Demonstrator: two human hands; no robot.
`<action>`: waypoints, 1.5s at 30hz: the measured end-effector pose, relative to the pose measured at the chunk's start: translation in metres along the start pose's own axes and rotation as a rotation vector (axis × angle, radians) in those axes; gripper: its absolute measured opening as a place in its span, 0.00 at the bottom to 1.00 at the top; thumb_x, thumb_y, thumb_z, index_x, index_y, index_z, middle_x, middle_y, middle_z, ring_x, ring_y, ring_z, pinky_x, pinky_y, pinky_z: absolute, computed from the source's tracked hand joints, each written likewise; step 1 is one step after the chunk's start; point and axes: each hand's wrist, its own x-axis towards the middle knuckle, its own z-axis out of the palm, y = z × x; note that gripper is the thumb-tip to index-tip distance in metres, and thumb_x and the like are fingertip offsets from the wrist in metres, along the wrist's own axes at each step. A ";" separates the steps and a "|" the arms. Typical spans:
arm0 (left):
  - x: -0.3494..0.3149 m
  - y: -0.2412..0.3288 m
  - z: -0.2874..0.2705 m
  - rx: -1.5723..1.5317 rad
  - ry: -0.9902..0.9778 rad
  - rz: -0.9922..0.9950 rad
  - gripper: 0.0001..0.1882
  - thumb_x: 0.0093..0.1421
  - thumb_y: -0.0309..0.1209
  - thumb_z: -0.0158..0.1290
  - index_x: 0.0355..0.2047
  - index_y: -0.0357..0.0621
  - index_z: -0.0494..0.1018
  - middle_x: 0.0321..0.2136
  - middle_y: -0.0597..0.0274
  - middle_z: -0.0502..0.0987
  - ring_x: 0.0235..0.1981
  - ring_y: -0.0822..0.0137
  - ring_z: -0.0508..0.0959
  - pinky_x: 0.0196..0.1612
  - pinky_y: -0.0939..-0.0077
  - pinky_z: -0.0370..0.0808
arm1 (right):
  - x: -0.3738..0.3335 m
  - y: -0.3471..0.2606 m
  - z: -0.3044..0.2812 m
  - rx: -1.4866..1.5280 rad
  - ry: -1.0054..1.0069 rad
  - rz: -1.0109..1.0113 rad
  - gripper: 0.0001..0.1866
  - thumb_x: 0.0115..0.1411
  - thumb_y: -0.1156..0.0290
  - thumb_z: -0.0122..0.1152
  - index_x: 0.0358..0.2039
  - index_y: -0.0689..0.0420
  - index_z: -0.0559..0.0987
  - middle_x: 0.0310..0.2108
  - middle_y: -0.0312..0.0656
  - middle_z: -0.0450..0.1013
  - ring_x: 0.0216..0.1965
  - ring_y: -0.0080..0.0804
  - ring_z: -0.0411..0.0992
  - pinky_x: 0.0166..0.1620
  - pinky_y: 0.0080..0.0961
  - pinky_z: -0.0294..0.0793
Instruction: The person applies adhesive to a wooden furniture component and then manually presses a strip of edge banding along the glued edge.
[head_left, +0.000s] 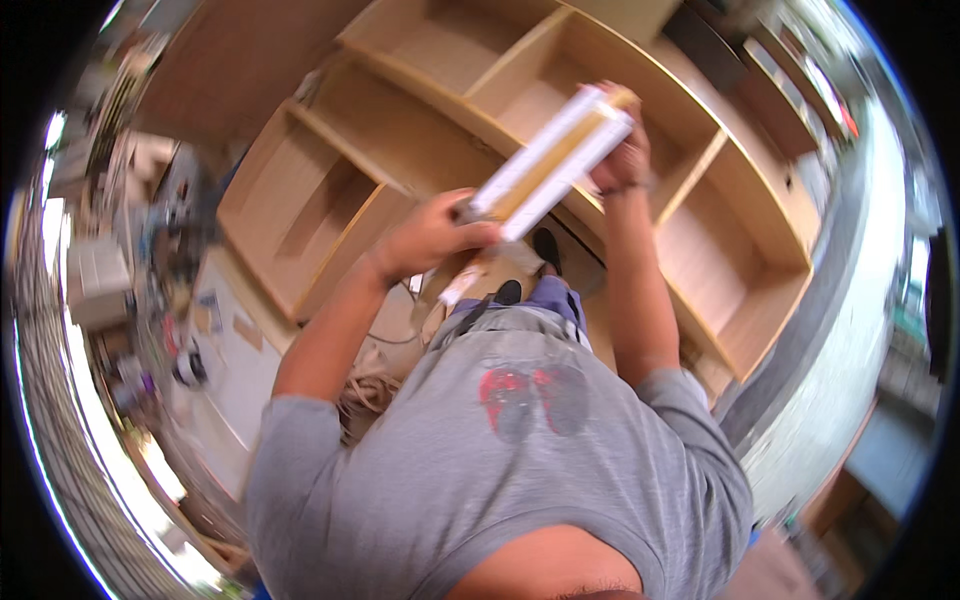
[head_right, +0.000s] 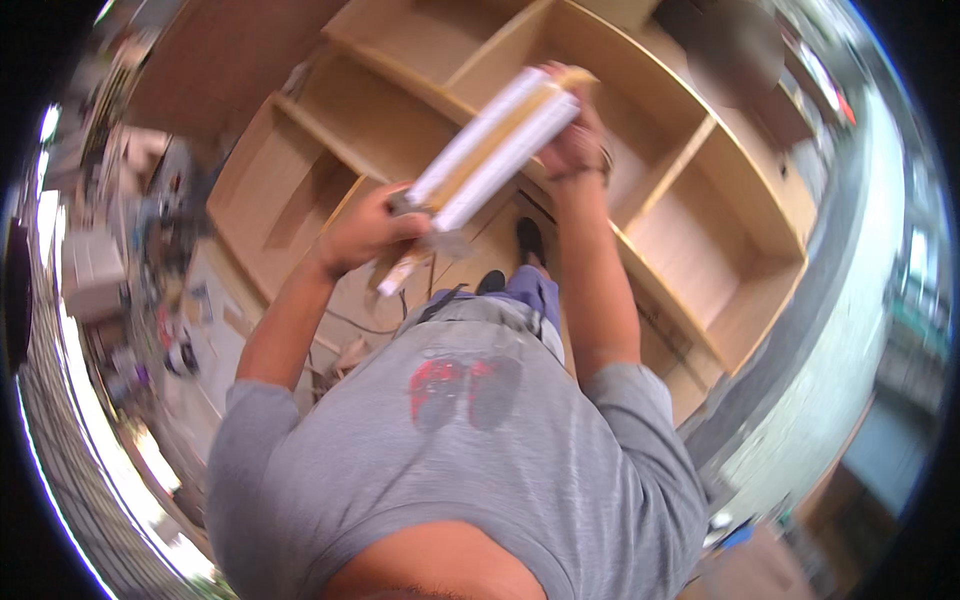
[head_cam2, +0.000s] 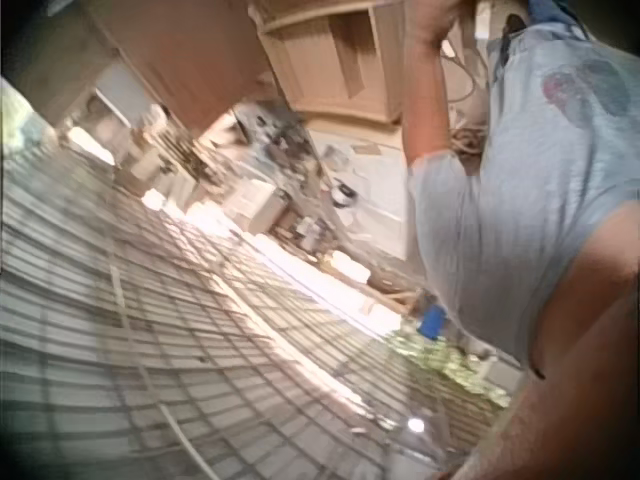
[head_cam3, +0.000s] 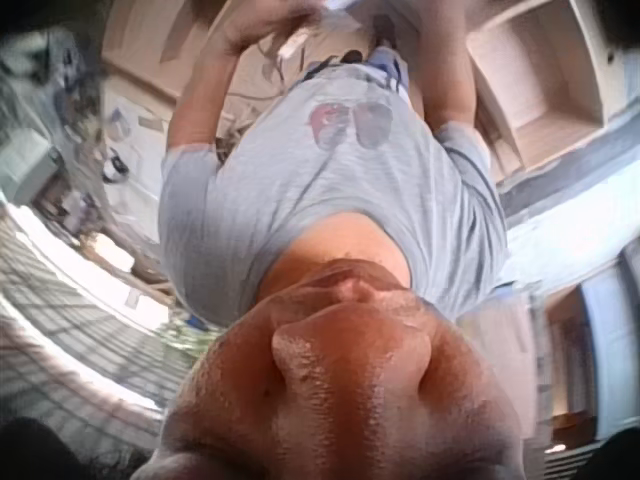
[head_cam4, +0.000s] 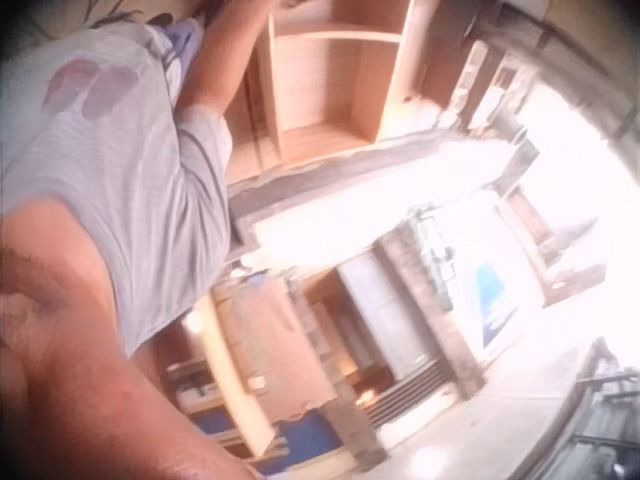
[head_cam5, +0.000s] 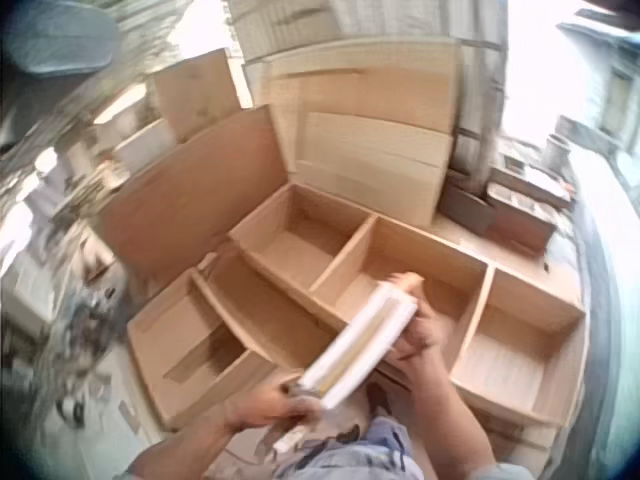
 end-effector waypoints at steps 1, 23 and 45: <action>0.006 0.001 0.001 -0.028 0.032 -0.001 0.31 0.51 0.47 0.61 0.46 0.35 0.68 0.36 0.65 0.73 0.36 0.75 0.71 0.41 0.79 0.70 | 0.003 -0.002 0.003 0.176 -0.120 0.107 0.23 0.59 0.53 0.53 0.47 0.57 0.72 0.46 0.46 0.71 0.50 0.41 0.68 0.55 0.42 0.68; 0.083 0.097 0.000 0.071 0.038 -0.241 0.46 0.40 0.58 0.64 0.50 0.35 0.66 0.38 0.66 0.72 0.38 0.76 0.70 0.42 0.79 0.69 | 0.047 -0.102 -0.104 0.000 0.269 0.128 0.49 0.54 0.30 0.39 0.63 0.58 0.54 0.61 0.47 0.57 0.63 0.37 0.52 0.60 0.44 0.55; 0.076 0.056 0.016 0.110 0.100 0.016 0.34 0.48 0.54 0.61 0.42 0.36 0.69 0.35 0.61 0.74 0.39 0.72 0.72 0.43 0.78 0.68 | 0.263 -0.270 -0.245 -0.151 0.173 0.057 0.43 0.60 0.35 0.24 0.48 0.64 0.70 0.44 0.55 0.71 0.50 0.45 0.66 0.57 0.53 0.58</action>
